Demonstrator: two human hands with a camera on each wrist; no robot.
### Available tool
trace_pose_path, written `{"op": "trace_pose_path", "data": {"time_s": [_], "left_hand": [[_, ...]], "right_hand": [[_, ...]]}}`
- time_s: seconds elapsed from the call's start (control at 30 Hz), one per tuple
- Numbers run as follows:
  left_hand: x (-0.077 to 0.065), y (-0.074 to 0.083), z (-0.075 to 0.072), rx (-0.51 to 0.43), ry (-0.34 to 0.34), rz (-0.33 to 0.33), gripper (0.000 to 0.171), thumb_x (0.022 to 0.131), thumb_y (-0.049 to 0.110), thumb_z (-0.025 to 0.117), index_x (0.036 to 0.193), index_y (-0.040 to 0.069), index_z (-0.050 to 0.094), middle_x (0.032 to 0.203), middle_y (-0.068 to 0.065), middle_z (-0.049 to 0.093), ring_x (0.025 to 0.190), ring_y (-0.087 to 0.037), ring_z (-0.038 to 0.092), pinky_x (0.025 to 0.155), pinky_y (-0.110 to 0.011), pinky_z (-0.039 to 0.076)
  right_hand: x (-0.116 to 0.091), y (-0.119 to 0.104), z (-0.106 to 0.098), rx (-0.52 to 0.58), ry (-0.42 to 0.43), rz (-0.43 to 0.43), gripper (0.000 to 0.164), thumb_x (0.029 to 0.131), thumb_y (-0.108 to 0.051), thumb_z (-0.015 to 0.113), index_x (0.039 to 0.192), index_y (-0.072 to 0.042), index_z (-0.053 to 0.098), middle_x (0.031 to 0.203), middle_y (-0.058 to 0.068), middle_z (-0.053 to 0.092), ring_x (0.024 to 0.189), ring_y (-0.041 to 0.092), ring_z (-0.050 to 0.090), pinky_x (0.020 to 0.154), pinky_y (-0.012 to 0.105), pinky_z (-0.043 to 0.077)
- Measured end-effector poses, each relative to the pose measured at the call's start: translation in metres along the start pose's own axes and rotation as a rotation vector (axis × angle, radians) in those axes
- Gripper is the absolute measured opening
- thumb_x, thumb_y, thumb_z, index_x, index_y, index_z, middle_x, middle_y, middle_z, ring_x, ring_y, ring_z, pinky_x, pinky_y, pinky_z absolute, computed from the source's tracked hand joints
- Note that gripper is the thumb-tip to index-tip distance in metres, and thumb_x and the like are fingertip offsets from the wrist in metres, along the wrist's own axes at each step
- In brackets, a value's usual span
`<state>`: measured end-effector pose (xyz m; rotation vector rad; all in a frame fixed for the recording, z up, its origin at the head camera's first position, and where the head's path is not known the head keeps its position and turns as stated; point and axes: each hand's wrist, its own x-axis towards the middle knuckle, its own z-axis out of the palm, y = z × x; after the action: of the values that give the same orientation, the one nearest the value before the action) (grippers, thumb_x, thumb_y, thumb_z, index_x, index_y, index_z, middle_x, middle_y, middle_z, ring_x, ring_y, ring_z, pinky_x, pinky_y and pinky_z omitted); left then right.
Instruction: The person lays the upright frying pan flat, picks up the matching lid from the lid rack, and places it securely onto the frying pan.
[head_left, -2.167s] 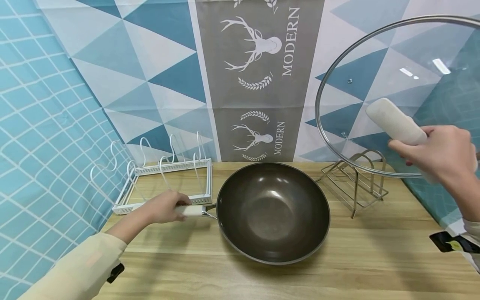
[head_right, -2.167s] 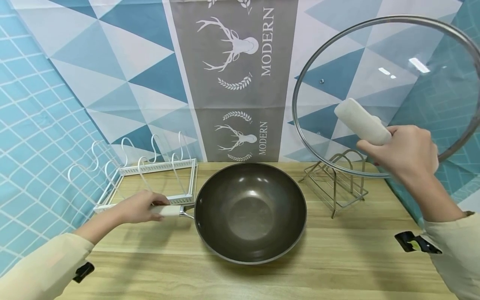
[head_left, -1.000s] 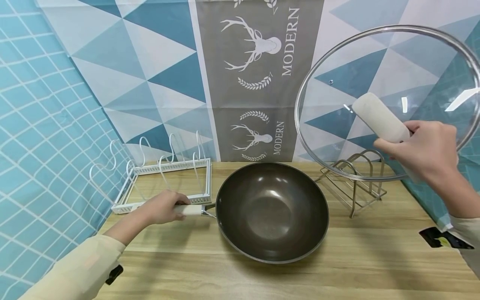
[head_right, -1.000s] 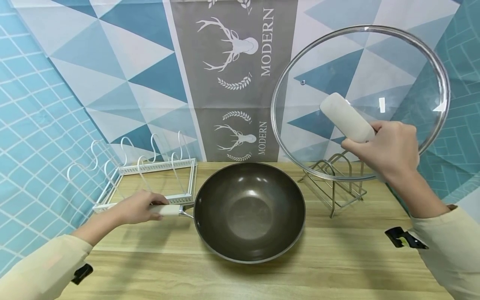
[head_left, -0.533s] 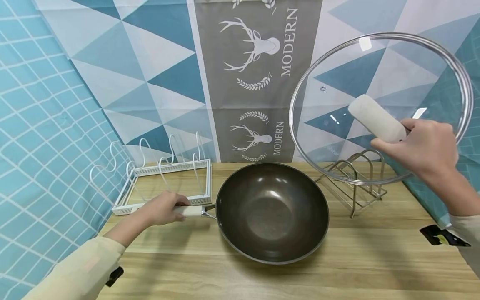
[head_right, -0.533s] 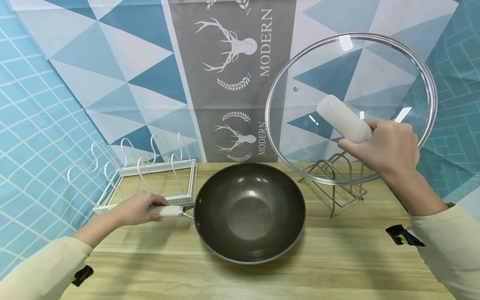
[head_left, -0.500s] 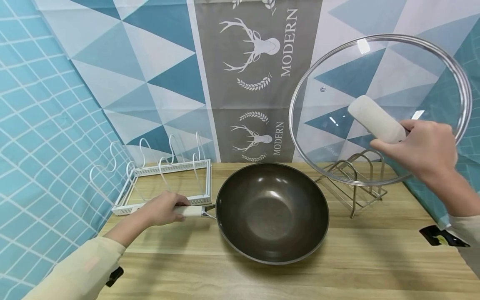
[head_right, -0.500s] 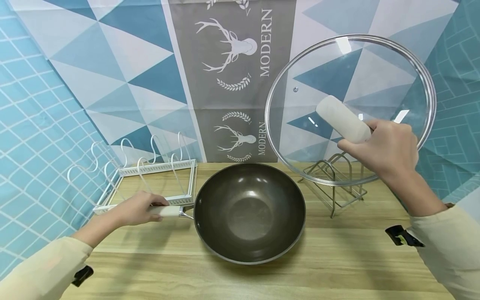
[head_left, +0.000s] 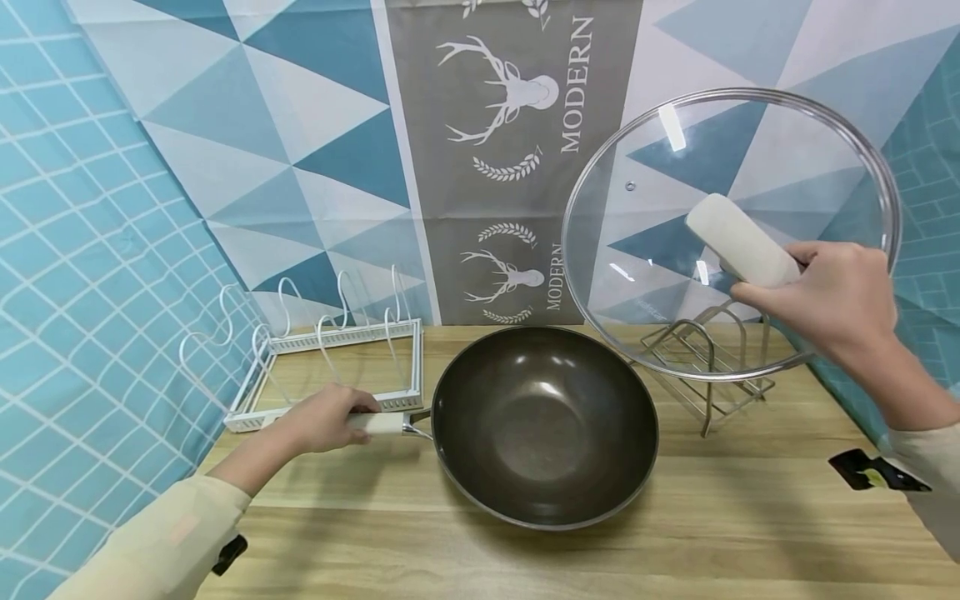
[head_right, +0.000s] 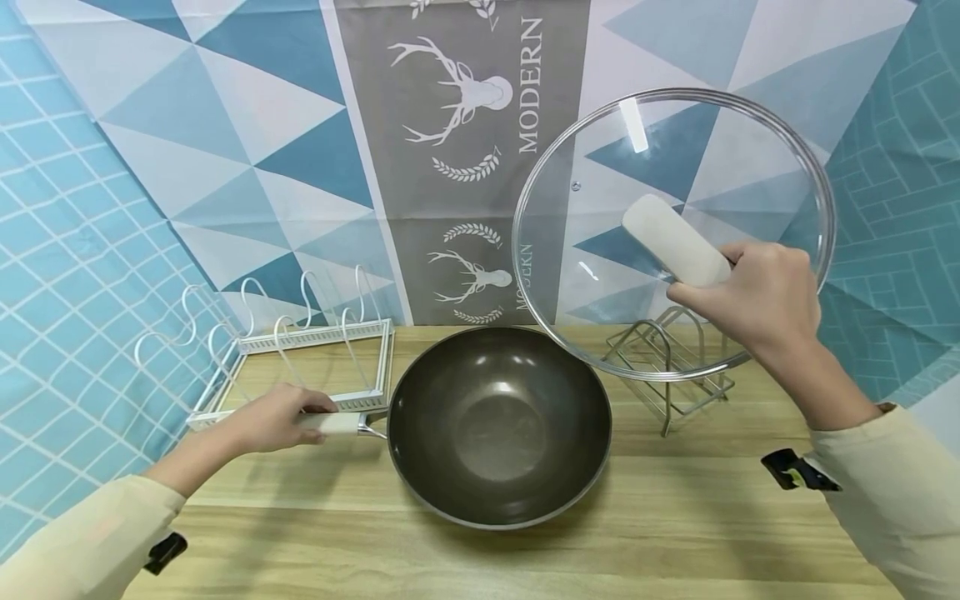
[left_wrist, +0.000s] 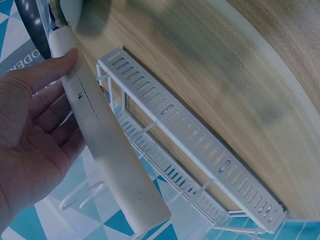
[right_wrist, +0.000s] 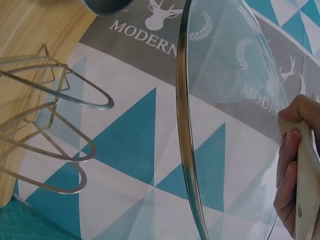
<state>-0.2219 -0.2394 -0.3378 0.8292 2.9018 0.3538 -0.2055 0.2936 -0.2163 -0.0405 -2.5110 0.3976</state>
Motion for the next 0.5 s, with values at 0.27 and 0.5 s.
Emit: {"op": "trace_pose_path", "data": {"time_s": [0.27,0.5], "left_hand": [[-0.0004,0.0006,0.0000,0.001,0.011,0.006,0.031,0.073,0.013,0.080,0.101,0.003,0.071,0.089,-0.005,0.073,0.075,-0.008,0.062,0.066,-0.027,0.051],[-0.0003,0.0005,-0.0002,0.006,0.007,-0.003,0.030,0.074,0.013,0.080,0.101,0.004,0.071,0.090,-0.004,0.073,0.077,-0.009,0.064,0.068,-0.029,0.052]], "right_hand": [[0.0019,-0.0053,0.0019,0.017,-0.020,-0.041,0.049,0.066,-0.037,0.079,0.084,0.008,0.068,0.063,0.025,0.063,0.049,0.024,0.046,0.042,0.029,0.030],[-0.0006,-0.0072,0.0042,0.083,-0.096,0.034,0.055,0.066,-0.048,0.083,0.079,0.003,0.069,0.058,0.015,0.062,0.057,0.020,0.046,0.043,0.029,0.032]]}}
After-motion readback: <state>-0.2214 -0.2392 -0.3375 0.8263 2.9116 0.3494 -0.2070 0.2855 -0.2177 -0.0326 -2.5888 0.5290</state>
